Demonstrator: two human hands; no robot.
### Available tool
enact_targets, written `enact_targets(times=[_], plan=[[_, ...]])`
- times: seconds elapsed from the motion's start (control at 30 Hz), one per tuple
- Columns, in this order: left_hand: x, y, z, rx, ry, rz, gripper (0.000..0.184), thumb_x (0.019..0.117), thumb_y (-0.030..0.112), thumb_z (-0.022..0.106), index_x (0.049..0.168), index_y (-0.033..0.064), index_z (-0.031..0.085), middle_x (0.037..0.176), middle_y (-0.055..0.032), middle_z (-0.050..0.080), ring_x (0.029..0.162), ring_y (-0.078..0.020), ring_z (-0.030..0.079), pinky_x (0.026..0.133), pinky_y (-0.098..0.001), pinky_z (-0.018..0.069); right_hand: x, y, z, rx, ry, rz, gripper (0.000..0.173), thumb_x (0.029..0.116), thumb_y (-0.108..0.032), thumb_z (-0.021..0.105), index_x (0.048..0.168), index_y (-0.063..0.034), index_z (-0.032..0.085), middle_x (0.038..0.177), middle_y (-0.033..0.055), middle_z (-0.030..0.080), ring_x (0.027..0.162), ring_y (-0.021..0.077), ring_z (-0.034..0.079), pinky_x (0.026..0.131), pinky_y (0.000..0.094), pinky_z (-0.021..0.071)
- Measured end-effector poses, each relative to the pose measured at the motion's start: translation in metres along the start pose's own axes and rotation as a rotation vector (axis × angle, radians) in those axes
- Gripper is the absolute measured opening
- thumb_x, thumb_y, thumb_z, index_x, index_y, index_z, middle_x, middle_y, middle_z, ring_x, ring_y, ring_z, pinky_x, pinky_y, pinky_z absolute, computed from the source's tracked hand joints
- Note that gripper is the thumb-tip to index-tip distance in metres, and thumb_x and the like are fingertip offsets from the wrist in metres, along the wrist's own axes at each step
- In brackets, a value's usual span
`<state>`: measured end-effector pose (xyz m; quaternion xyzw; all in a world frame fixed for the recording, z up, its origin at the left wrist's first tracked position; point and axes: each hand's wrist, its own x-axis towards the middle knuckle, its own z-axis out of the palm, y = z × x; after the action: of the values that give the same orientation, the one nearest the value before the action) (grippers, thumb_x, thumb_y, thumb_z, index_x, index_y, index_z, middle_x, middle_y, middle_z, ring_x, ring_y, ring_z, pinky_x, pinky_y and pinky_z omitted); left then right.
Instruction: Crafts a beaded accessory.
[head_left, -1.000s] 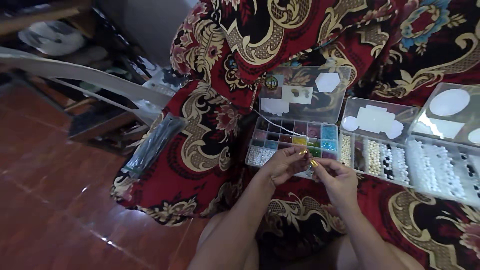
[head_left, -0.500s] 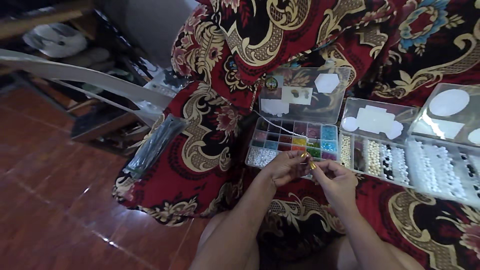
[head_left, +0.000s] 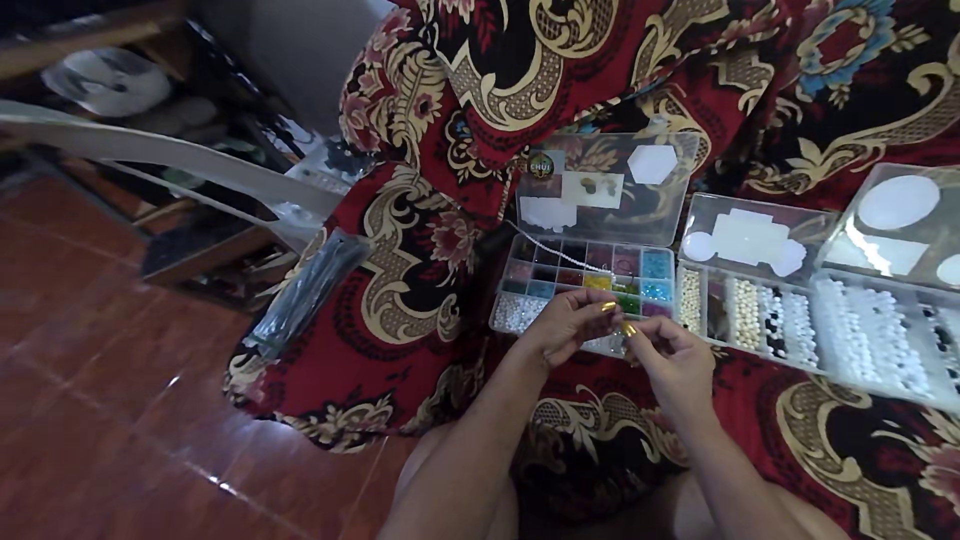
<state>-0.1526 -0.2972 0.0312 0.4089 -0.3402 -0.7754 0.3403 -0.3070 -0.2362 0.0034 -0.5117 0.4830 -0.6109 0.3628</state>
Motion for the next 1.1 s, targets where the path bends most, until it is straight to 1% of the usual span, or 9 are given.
enact_targets(times=[0.1, 0.2, 0.3, 0.37, 0.47, 0.57, 0.7, 0.9, 1.1], plan=[[0.001, -0.001, -0.001, -0.053, -0.010, -0.022, 0.014, 0.1050, 0.002, 0.048, 0.109, 0.0063, 0.060, 0.089, 0.0006, 0.071, 0.079, -0.0087, 0.070, 0.078, -0.0250, 0.0592, 0.000, 0.000, 0.000, 0.008, 0.002, -0.011, 0.007, 0.0885, -0.008, 0.067, 0.087, -0.0057, 0.073, 0.071, -0.0078, 0.069, 0.057, -0.0031, 0.062, 0.054, 0.0139, 0.0545], [0.003, -0.004, -0.004, -0.074, -0.046, -0.038, 0.014, 0.1065, 0.004, 0.045, 0.111, 0.0075, 0.058, 0.088, 0.0020, 0.069, 0.078, -0.0078, 0.069, 0.078, -0.0246, 0.0584, 0.000, 0.000, 0.001, 0.001, 0.002, -0.012, 0.008, 0.0891, -0.008, 0.066, 0.087, -0.0058, 0.074, 0.072, -0.0078, 0.070, 0.058, -0.0034, 0.062, 0.055, 0.0138, 0.0549], [0.004, -0.007, -0.003, -0.072, -0.059, -0.069, 0.014, 0.1075, 0.006, 0.044, 0.114, 0.0075, 0.057, 0.093, 0.0014, 0.069, 0.081, -0.0093, 0.069, 0.080, -0.0271, 0.0589, 0.000, 0.001, 0.002, -0.005, 0.013, -0.010, 0.008, 0.0884, -0.008, 0.067, 0.086, -0.0053, 0.073, 0.071, -0.0078, 0.069, 0.057, -0.0033, 0.062, 0.054, 0.0138, 0.0546], [0.003, -0.008, 0.001, -0.095, -0.050, -0.094, 0.015, 0.1088, 0.008, 0.042, 0.111, 0.0075, 0.057, 0.094, 0.0005, 0.069, 0.081, -0.0102, 0.070, 0.080, -0.0279, 0.0593, 0.000, 0.001, 0.002, -0.004, 0.011, -0.009, 0.008, 0.0882, -0.008, 0.067, 0.086, -0.0053, 0.073, 0.070, -0.0076, 0.069, 0.057, -0.0033, 0.062, 0.054, 0.0139, 0.0547], [0.002, -0.011, 0.005, -0.136, -0.070, -0.116, 0.021, 0.1108, 0.012, 0.036, 0.107, 0.0087, 0.057, 0.091, 0.0010, 0.069, 0.080, -0.0093, 0.069, 0.078, -0.0269, 0.0586, 0.000, 0.001, 0.003, -0.013, 0.018, 0.013, 0.008, 0.0882, -0.009, 0.067, 0.086, -0.0055, 0.073, 0.070, -0.0074, 0.069, 0.057, -0.0032, 0.062, 0.054, 0.0141, 0.0547], [0.002, -0.014, 0.007, -0.171, -0.074, -0.140, 0.024, 0.1118, 0.015, 0.034, 0.106, 0.0086, 0.057, 0.089, 0.0007, 0.068, 0.079, -0.0090, 0.068, 0.077, -0.0262, 0.0579, 0.000, 0.000, 0.002, -0.024, 0.021, 0.025, 0.008, 0.0883, -0.009, 0.067, 0.086, -0.0052, 0.073, 0.070, -0.0071, 0.069, 0.057, -0.0026, 0.063, 0.054, 0.0142, 0.0550], [0.002, -0.016, 0.008, -0.189, -0.075, -0.155, 0.026, 0.1120, 0.016, 0.034, 0.107, 0.0072, 0.058, 0.091, -0.0018, 0.069, 0.082, -0.0113, 0.069, 0.079, -0.0281, 0.0583, 0.000, 0.000, 0.003, -0.047, 0.030, 0.021, 0.007, 0.0873, -0.009, 0.067, 0.085, -0.0053, 0.073, 0.070, -0.0074, 0.069, 0.057, -0.0034, 0.062, 0.054, 0.0135, 0.0544], [0.002, -0.016, 0.008, -0.184, -0.078, -0.149, 0.025, 0.1118, 0.016, 0.036, 0.106, 0.0071, 0.059, 0.090, -0.0019, 0.070, 0.081, -0.0110, 0.069, 0.078, -0.0275, 0.0585, 0.000, 0.000, 0.003, -0.078, 0.025, 0.037, 0.008, 0.0879, -0.011, 0.067, 0.086, -0.0064, 0.074, 0.069, -0.0076, 0.068, 0.057, -0.0035, 0.062, 0.054, 0.0136, 0.0545], [0.002, -0.015, 0.008, -0.133, -0.074, -0.131, 0.021, 0.1112, 0.014, 0.036, 0.111, 0.0064, 0.055, 0.093, -0.0018, 0.069, 0.081, -0.0108, 0.069, 0.078, -0.0277, 0.0588, 0.001, 0.002, 0.002, -0.077, 0.018, 0.035, 0.008, 0.0878, -0.011, 0.067, 0.086, -0.0062, 0.073, 0.069, -0.0081, 0.068, 0.056, -0.0038, 0.062, 0.054, 0.0137, 0.0544]])
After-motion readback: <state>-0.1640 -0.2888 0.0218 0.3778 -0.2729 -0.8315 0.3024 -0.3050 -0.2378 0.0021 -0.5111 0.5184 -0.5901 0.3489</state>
